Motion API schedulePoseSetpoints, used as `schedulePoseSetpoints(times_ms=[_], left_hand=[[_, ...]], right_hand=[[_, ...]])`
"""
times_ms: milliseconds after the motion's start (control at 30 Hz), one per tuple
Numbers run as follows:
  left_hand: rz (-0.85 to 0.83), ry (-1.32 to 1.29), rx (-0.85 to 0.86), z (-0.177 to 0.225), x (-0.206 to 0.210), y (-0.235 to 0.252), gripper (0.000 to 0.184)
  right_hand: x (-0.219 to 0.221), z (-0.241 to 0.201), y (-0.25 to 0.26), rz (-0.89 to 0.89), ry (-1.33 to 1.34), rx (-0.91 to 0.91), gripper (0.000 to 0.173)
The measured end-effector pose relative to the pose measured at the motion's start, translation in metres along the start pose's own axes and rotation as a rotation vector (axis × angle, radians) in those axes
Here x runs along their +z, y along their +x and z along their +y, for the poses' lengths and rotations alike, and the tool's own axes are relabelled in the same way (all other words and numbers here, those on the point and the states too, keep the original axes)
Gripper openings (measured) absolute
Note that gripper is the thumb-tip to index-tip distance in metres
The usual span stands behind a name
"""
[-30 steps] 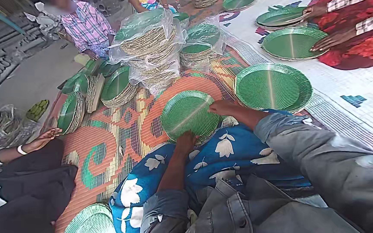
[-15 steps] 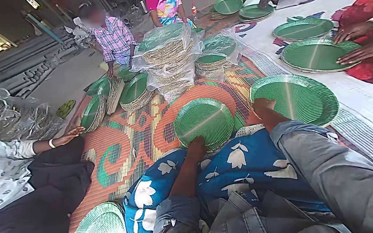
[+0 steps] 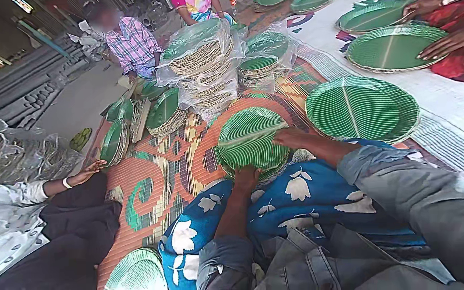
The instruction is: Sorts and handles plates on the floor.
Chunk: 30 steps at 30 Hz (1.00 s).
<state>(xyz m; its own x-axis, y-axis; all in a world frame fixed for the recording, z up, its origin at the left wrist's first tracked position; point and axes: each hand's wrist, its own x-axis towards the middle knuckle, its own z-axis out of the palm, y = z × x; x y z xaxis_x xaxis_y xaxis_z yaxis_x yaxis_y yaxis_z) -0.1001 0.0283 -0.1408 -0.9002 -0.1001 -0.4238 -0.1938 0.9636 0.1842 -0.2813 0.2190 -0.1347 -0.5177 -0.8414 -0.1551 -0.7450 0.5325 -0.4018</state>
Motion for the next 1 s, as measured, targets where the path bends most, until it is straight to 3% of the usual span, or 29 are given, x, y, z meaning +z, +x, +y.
schedulePoseSetpoints(times_ms=[100,167,200,300,433,533,567,633,700,767,800,867,933,1000], left_hand=[[-0.037,0.0,-0.056,0.005,-0.005,0.0,0.054],[-0.023,0.067,-0.108,0.005,-0.003,0.004,0.052],[-0.012,0.105,-0.131,0.003,0.003,0.007,0.055],[-0.028,0.103,-0.178,-0.007,0.012,0.009,0.064],[-0.069,0.072,-0.209,-0.008,0.01,0.009,0.065],[-0.01,0.01,-0.214,-0.007,0.005,0.008,0.067],[0.071,-0.02,-0.202,-0.007,0.006,0.007,0.068],[0.399,-0.036,-0.107,-0.007,0.011,0.007,0.07],[0.861,0.057,0.068,-0.01,0.015,0.015,0.065],[1.051,0.138,0.171,-0.01,0.011,0.019,0.06],[0.991,0.137,0.185,-0.009,0.011,0.016,0.058],[0.602,0.053,0.14,-0.006,0.012,0.005,0.052],[0.12,-0.02,0.053,-0.005,0.006,0.003,0.053],[-0.028,-0.011,0.023,-0.003,0.005,0.004,0.055]], right_hand=[[-0.015,0.038,-0.002,0.131,-0.007,0.596,0.048],[-0.019,0.055,-0.006,0.075,0.022,0.886,0.054],[-0.021,0.057,-0.01,0.013,0.022,0.967,0.047],[-0.024,0.05,-0.014,-0.064,0.089,1.021,0.027],[-0.02,0.061,-0.011,0.061,0.081,1.021,0.028],[-0.028,0.066,-0.015,0.317,-0.052,0.824,0.027],[-0.031,0.063,-0.017,0.437,-0.088,0.689,0.025],[-0.029,0.047,-0.013,0.607,-0.131,0.327,0.024],[-0.02,0.017,-0.009,0.504,-0.091,-0.024,0.027],[-0.006,-0.012,-0.005,0.199,-0.064,-0.263,0.037],[0.002,-0.021,-0.002,0.069,-0.077,-0.349,0.041],[0.007,-0.026,0.003,-0.119,-0.077,-0.367,0.046],[0.005,-0.01,0.005,-0.079,-0.053,-0.218,0.047],[0.0,0.015,0.003,0.095,-0.056,0.104,0.047]])
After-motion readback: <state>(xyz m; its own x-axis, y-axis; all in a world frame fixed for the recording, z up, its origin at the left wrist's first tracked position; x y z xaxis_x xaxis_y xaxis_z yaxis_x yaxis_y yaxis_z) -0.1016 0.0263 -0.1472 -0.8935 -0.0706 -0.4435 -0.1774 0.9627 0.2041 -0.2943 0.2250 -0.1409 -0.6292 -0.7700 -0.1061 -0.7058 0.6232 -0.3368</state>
